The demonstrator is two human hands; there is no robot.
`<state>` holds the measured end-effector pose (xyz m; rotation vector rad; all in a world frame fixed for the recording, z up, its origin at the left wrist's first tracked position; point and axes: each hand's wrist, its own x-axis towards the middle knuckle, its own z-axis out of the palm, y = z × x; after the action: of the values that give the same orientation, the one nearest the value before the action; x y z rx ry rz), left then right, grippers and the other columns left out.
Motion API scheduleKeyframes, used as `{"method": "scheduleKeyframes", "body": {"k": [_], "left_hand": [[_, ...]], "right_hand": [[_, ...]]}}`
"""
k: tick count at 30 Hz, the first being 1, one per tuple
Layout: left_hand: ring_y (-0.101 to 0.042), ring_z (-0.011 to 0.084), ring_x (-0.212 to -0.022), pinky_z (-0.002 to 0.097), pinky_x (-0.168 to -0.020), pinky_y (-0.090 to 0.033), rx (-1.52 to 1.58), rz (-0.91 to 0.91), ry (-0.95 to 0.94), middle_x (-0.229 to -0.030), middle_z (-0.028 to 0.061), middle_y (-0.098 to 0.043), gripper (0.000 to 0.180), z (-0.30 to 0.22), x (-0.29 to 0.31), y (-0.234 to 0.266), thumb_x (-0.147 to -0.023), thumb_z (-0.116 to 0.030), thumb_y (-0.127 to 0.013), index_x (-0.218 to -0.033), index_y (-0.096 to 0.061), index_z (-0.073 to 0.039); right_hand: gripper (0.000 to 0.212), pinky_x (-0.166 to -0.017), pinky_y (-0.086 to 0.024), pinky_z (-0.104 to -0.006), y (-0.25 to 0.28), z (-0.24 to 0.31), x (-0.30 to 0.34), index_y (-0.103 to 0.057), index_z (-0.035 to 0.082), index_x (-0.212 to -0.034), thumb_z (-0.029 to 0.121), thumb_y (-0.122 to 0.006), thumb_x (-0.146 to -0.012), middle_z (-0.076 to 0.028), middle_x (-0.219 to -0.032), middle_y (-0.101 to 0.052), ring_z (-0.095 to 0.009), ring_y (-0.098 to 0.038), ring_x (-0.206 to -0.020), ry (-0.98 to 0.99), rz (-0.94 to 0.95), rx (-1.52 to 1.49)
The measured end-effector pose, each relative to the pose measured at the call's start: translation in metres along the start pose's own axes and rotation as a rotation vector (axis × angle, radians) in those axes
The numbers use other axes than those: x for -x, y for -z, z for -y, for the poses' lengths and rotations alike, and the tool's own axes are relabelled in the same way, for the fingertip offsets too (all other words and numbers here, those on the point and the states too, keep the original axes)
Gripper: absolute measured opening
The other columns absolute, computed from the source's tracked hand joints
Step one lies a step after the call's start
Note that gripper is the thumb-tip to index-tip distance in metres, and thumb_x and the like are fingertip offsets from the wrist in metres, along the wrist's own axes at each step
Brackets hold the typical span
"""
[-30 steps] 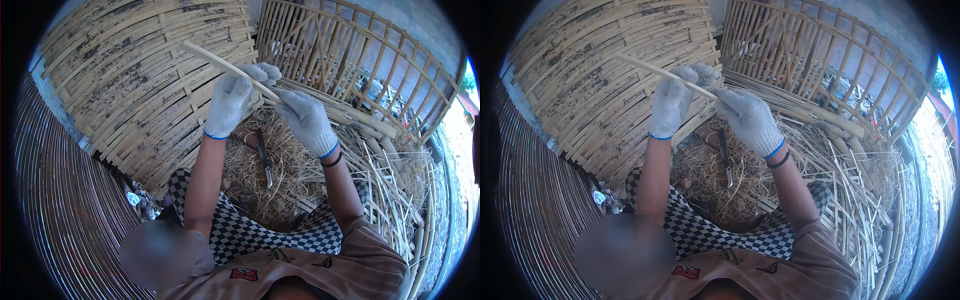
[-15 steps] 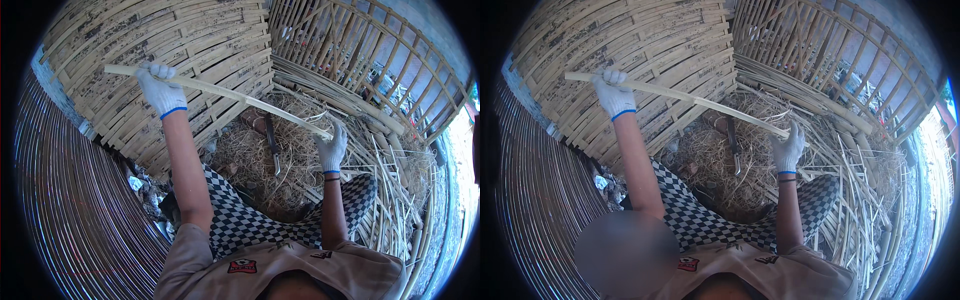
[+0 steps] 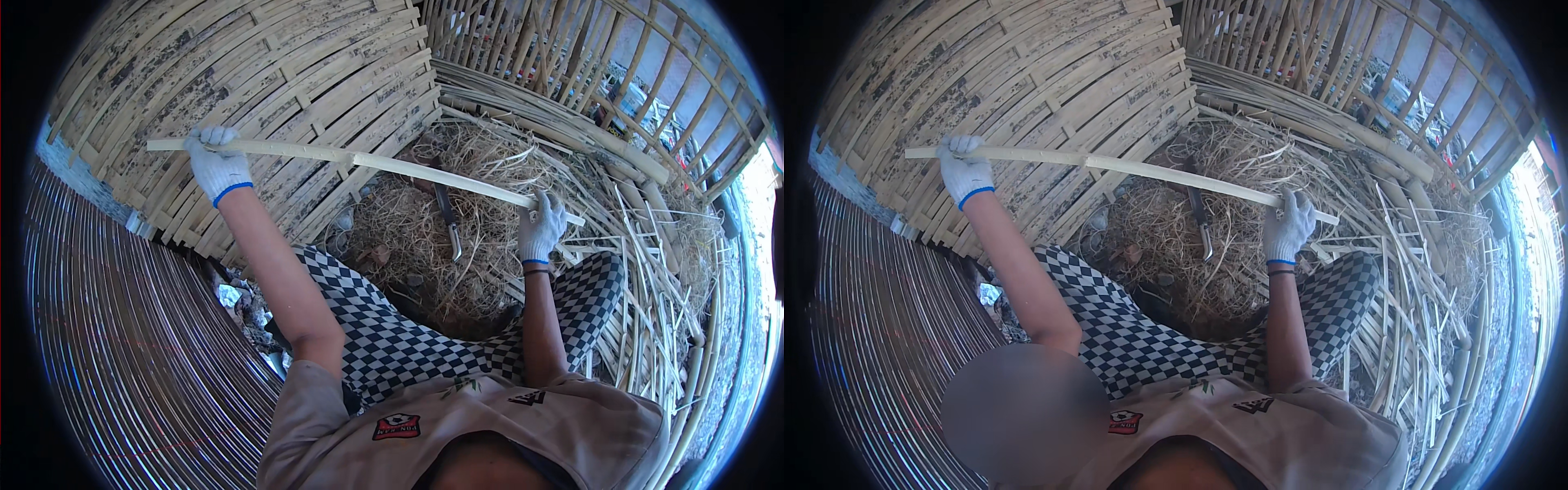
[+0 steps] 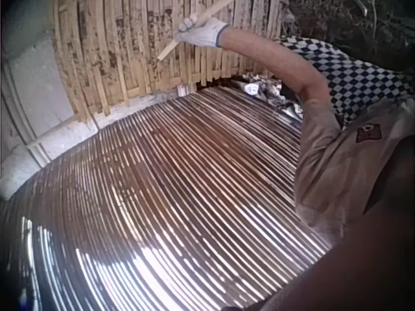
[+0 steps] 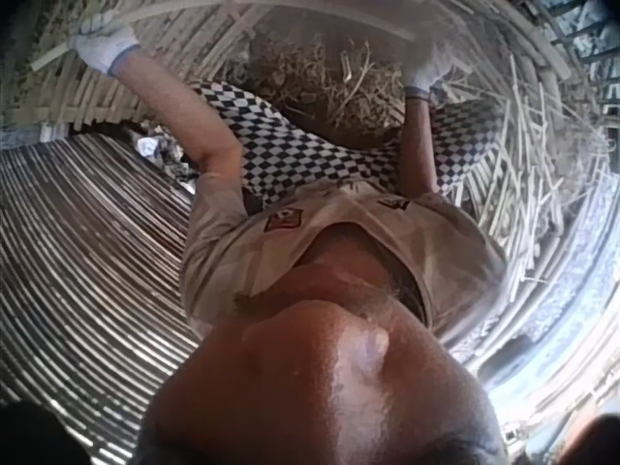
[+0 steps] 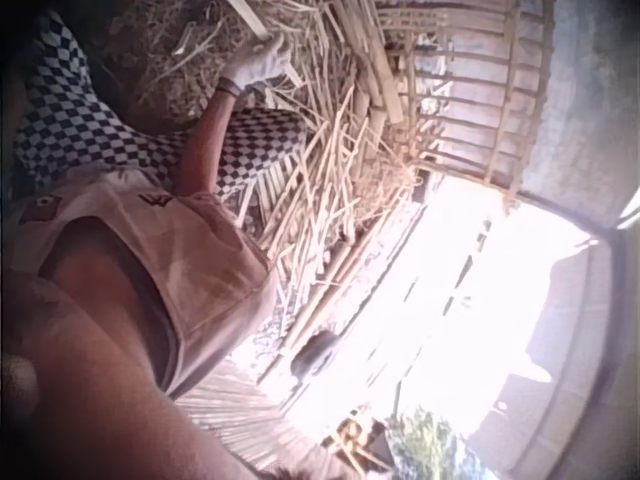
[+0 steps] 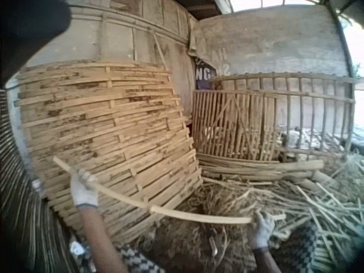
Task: Shaving or stripping a thin strip of bamboo using a large knife.
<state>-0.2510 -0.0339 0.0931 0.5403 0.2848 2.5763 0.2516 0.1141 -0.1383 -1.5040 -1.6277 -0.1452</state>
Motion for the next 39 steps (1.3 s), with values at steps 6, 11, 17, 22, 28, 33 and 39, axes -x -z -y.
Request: {"method": "scheduleKeyframes", "body": {"k": [6,11,17,22,28,33,39], "left_hand": [[-0.046,0.0205,-0.075,0.0385,-0.071,-0.045,0.006,0.180,0.084,-0.082,0.0066,-0.044,0.015,-0.004,0.000,0.004,-0.105,-0.021,-0.048,-0.110,-0.049,-0.007],[-0.053,0.0285,-0.093,0.0501,-0.092,-0.047,-0.065,0.239,0.020,-0.100,0.0125,-0.055,0.030,0.026,0.011,-0.012,-0.103,-0.026,-0.055,-0.125,-0.050,-0.006],[-0.055,0.0282,-0.099,0.0506,-0.097,-0.046,-0.063,0.345,0.156,-0.103,0.0090,-0.056,0.045,0.084,0.043,-0.038,-0.093,-0.038,-0.068,-0.120,-0.053,-0.005],[-0.045,0.0153,-0.071,0.0370,-0.074,-0.041,0.060,0.554,0.344,-0.077,-0.0007,-0.047,0.037,0.085,0.055,-0.052,-0.100,-0.044,-0.056,-0.103,-0.057,-0.007],[-0.018,0.0086,-0.043,0.0252,-0.042,-0.018,-0.059,0.401,0.066,-0.053,-0.0069,-0.026,0.055,0.041,0.052,-0.066,-0.106,-0.056,-0.035,-0.075,-0.047,-0.012],[-0.012,0.0087,-0.040,0.0280,-0.039,-0.012,-0.179,0.362,-0.168,-0.046,-0.0062,-0.021,0.068,0.000,0.062,-0.082,-0.099,-0.073,-0.024,-0.060,-0.036,-0.018],[-0.009,0.0097,-0.041,0.0276,-0.040,-0.008,-0.446,0.337,-0.259,-0.046,-0.0059,-0.022,0.068,0.018,0.069,-0.084,-0.096,-0.076,-0.028,-0.057,-0.031,-0.020]], "right_hand": [[0.024,-0.088,-0.047,-0.0407,-0.002,-0.004,0.002,-0.074,0.015,-0.105,0.009,-0.070,-0.082,-0.007,-0.094,-0.068,-0.029,-0.062,-0.097,0.066,0.059,-0.049],[0.031,-0.091,-0.044,-0.0416,0.000,0.006,0.004,-0.071,0.017,-0.112,0.011,-0.071,-0.081,-0.005,-0.097,-0.069,-0.027,-0.062,-0.097,0.061,0.076,-0.072],[0.038,-0.091,-0.042,-0.0417,-0.005,0.031,0.023,-0.065,0.017,-0.117,0.014,-0.074,-0.080,-0.005,-0.103,-0.070,-0.027,-0.063,-0.098,0.135,0.192,-0.189],[0.036,-0.085,-0.045,-0.0445,-0.010,0.043,0.032,-0.064,0.011,-0.117,0.015,-0.076,-0.082,-0.011,-0.099,-0.070,-0.031,-0.063,-0.103,0.047,0.352,-0.414],[0.052,-0.091,-0.050,-0.0411,-0.013,0.051,0.039,-0.055,0.002,-0.127,0.016,-0.079,-0.082,-0.019,-0.116,-0.062,-0.032,-0.062,-0.106,0.088,0.138,-0.396],[0.057,-0.092,-0.049,-0.0457,-0.036,0.048,0.058,-0.053,0.000,-0.126,0.026,-0.079,-0.082,-0.021,-0.114,-0.060,-0.037,-0.061,-0.107,-0.170,0.439,-0.456],[0.057,-0.090,-0.053,-0.0481,-0.107,0.044,0.090,-0.054,0.002,-0.124,0.036,-0.076,-0.083,-0.024,-0.119,-0.060,-0.041,-0.062,-0.108,-0.022,0.989,-0.132]]}}
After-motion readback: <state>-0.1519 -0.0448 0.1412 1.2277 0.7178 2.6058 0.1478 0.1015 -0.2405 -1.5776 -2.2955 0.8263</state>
